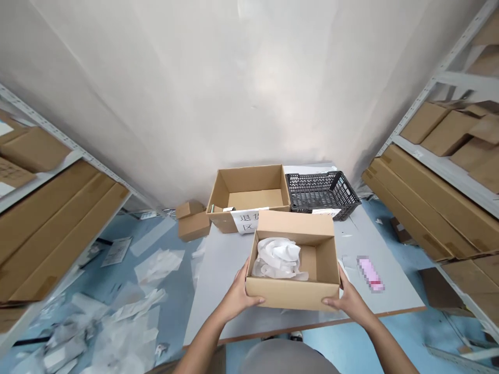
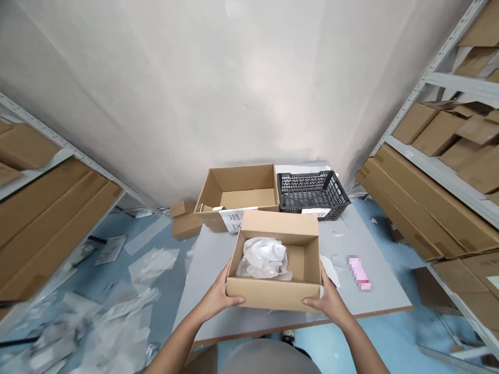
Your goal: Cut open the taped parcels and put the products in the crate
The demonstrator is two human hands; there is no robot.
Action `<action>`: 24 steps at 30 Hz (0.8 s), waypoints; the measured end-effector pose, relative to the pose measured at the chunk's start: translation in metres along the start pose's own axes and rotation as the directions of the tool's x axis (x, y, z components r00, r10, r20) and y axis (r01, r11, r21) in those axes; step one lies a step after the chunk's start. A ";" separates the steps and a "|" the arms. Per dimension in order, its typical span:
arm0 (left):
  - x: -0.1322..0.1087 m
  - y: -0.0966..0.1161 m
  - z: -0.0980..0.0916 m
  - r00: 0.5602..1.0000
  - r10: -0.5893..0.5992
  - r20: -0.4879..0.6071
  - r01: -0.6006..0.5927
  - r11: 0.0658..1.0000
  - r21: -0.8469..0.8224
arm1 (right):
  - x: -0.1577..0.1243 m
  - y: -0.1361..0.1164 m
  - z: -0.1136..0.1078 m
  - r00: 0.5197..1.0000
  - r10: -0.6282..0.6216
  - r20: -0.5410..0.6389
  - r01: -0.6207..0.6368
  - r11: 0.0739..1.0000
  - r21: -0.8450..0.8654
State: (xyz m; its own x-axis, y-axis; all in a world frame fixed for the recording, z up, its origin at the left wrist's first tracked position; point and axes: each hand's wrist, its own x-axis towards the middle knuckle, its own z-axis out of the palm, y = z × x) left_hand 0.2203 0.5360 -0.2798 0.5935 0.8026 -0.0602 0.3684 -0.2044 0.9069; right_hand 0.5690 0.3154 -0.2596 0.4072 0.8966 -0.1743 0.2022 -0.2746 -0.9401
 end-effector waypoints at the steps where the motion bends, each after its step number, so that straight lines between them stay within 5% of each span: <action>1: 0.002 -0.002 0.001 1.000 0.009 -0.024 -0.008 0.998 0.060 | -0.004 0.003 0.001 0.999 0.008 -0.051 -0.010 0.999 -0.051; 5: 0.014 0.000 0.015 0.990 0.053 -0.132 -0.029 0.983 0.183 | -0.014 0.018 0.007 0.958 0.037 -0.283 -0.089 0.980 -0.176; 9: 0.026 0.022 0.038 0.986 0.127 -0.111 -0.109 0.982 0.154 | -0.026 0.035 -0.007 0.915 0.007 -0.403 -0.067 0.989 -0.134; 14: 0.050 0.059 0.091 0.988 0.141 -0.070 -0.137 0.989 0.060 | -0.039 0.045 -0.054 0.843 -0.065 -0.534 -0.011 0.990 -0.137; 20: 0.103 0.108 0.166 0.982 0.145 0.124 -0.116 0.969 -0.219 | -0.036 0.039 -0.117 0.802 -0.023 -0.596 0.079 0.995 0.067; 24: 0.127 0.129 0.189 0.977 0.160 0.144 -0.143 0.982 -0.126 | -0.029 0.047 -0.148 0.790 0.003 -0.613 0.032 0.998 0.046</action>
State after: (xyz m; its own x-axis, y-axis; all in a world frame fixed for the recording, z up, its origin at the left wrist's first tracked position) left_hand 0.4783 0.5056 -0.2490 0.7414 0.6705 0.0267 0.1872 -0.2449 0.9513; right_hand 0.6987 0.2250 -0.2552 0.8681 0.4949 0.0390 0.1737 -0.2291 -0.9578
